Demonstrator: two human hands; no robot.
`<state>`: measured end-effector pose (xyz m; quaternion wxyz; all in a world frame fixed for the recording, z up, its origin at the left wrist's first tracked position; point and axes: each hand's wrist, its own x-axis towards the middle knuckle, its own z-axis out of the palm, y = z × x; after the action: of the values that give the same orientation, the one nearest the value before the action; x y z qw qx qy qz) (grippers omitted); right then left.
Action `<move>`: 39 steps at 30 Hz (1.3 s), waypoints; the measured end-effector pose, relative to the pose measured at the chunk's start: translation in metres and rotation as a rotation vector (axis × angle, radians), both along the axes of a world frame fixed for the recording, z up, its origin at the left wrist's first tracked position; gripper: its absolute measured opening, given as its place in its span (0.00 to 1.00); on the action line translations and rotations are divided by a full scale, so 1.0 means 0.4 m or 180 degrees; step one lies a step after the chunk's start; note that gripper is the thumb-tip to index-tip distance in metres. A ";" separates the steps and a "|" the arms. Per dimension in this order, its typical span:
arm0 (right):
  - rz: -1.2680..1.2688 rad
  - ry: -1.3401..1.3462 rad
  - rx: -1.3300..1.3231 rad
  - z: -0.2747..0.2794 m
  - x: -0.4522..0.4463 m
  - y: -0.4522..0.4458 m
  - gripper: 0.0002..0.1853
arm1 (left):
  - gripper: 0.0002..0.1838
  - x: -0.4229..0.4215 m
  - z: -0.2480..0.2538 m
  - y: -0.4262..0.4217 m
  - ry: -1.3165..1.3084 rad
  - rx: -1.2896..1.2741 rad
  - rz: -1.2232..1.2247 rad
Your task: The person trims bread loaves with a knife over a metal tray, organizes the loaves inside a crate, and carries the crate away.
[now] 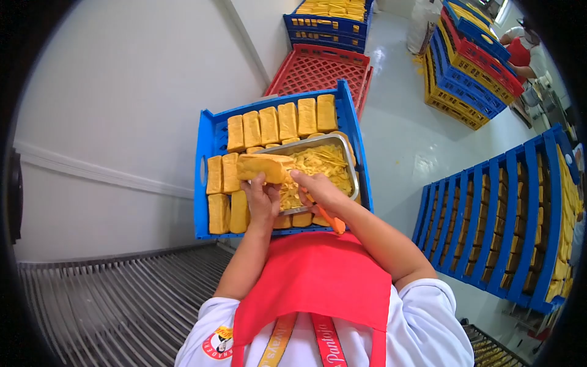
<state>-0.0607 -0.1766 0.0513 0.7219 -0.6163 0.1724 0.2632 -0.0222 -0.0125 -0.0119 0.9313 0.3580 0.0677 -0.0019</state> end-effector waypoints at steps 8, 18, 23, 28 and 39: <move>0.0008 -0.0640 -0.1942 -0.081 -0.037 -0.069 0.32 | 0.51 0.375 -0.014 0.281 -0.1275 0.4941 0.2016; -0.0315 -0.0245 -0.2183 -0.035 -0.093 -0.078 0.28 | 0.28 0.623 -0.122 0.352 0.0271 0.7553 -0.1297; -0.0435 -0.0162 -0.2224 -0.031 -0.104 -0.081 0.28 | 0.29 0.623 -0.131 0.238 -0.0254 0.7124 -0.1165; -0.0386 -0.0078 -0.2194 -0.014 -0.104 -0.076 0.28 | 0.34 0.626 -0.108 0.237 0.0217 0.6754 -0.1068; -0.0408 -0.0619 -0.2269 -0.054 -0.074 -0.090 0.29 | 0.36 0.478 -0.039 0.295 -0.0965 0.3429 -0.0715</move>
<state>-0.0903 -0.2126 0.0297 0.4901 -0.8390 0.2221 0.0812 0.1689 0.1053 -0.0275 0.6107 0.7835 -0.1138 -0.0147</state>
